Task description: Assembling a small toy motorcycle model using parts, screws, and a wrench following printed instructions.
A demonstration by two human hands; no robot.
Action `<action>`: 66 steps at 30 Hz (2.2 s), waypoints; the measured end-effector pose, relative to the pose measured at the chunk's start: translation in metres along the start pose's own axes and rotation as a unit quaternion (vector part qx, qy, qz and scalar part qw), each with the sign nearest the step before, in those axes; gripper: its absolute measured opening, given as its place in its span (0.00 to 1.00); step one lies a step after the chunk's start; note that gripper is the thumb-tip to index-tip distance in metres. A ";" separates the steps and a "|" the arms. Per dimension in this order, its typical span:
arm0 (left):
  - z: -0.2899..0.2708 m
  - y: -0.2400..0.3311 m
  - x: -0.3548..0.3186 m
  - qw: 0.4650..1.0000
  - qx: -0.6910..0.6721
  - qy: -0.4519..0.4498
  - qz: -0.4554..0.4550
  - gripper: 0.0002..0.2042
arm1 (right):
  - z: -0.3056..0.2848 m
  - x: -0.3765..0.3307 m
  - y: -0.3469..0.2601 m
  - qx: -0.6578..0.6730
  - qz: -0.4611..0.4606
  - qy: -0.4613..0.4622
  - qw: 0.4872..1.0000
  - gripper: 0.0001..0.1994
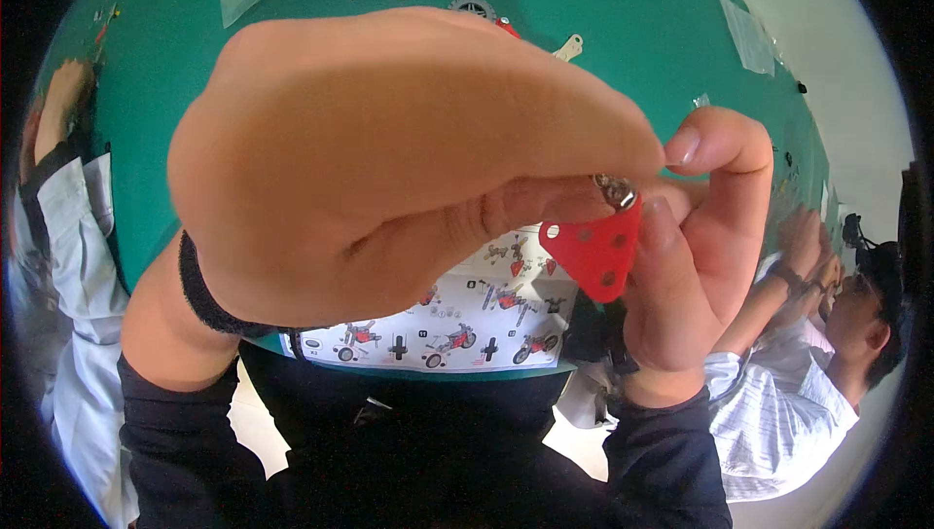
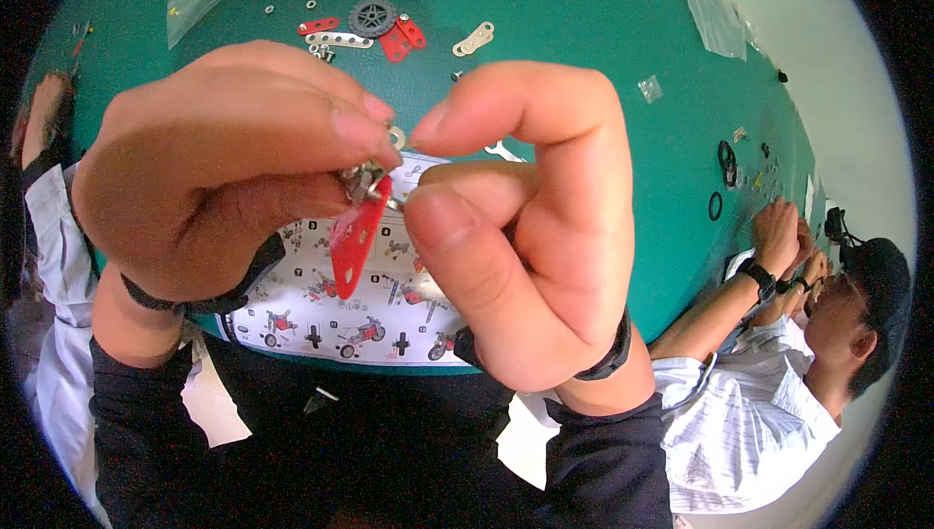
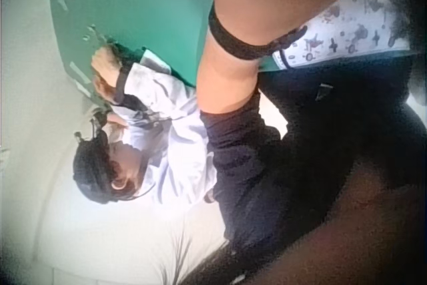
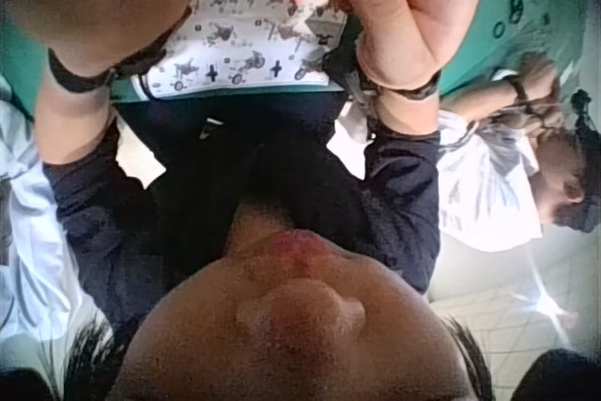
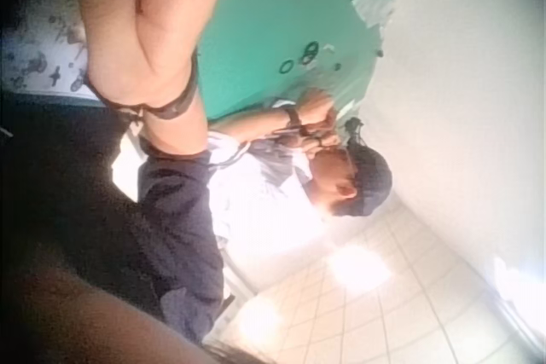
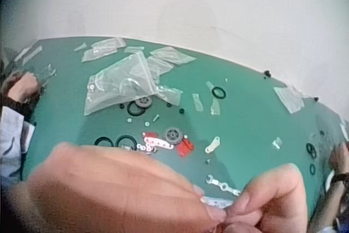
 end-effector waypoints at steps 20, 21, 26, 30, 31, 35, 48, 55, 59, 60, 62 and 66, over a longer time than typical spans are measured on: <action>0.020 -0.007 -0.017 0.967 -0.202 0.152 0.033 0.03 | 0.001 0.004 0.003 0.204 0.243 0.017 0.948 0.14; 0.009 0.001 -0.011 0.992 -0.112 0.060 0.016 0.03 | -0.003 0.004 0.005 0.202 0.245 0.021 0.948 0.14; 0.023 -0.008 -0.022 0.991 -0.116 0.006 0.067 0.04 | -0.014 0.002 0.014 0.386 0.318 -0.006 0.866 0.14; 0.015 0.002 -0.029 0.997 -0.023 0.066 -0.040 0.06 | -0.016 -0.001 0.024 0.502 0.299 -0.043 0.810 0.16; 0.015 0.005 -0.024 0.998 -0.001 0.055 0.013 0.07 | -0.015 -0.001 0.019 0.503 0.298 -0.043 0.810 0.16; 0.024 0.009 -0.025 0.998 -0.055 0.019 -0.013 0.09 | -0.006 -0.005 0.004 0.176 0.221 0.016 0.959 0.20; 0.026 0.017 -0.040 0.990 -0.119 0.067 -0.019 0.10 | 0.022 -0.018 -0.007 -0.025 0.031 0.125 0.991 0.13; 0.016 -0.001 -0.043 0.998 0.022 0.053 0.012 0.10 | 0.005 -0.001 0.015 0.291 0.323 0.093 0.896 0.07; 0.020 0.003 -0.033 0.998 0.045 0.048 0.014 0.09 | 0.002 0.003 0.018 0.366 0.355 0.074 0.857 0.11; 0.020 0.002 -0.030 0.999 0.008 0.050 0.006 0.09 | 0.001 0.002 0.017 0.352 0.314 0.072 0.879 0.13; 0.020 0.003 -0.029 0.998 -0.026 0.052 -0.003 0.09 | -0.001 -0.002 0.019 0.324 0.250 0.061 0.910 0.15; 0.021 0.006 -0.033 0.985 -0.117 0.047 -0.115 0.08 | 0.001 -0.001 0.015 0.212 0.153 0.049 0.964 0.20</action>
Point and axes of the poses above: each hand's wrist, its own x-axis towards the middle knuckle, its own z-axis out of the palm, y = z × x, the point moved 2 cm from there along x, towards the middle knuckle, and after that the axes turned 12 degrees about -z, right-handed, at the moved point
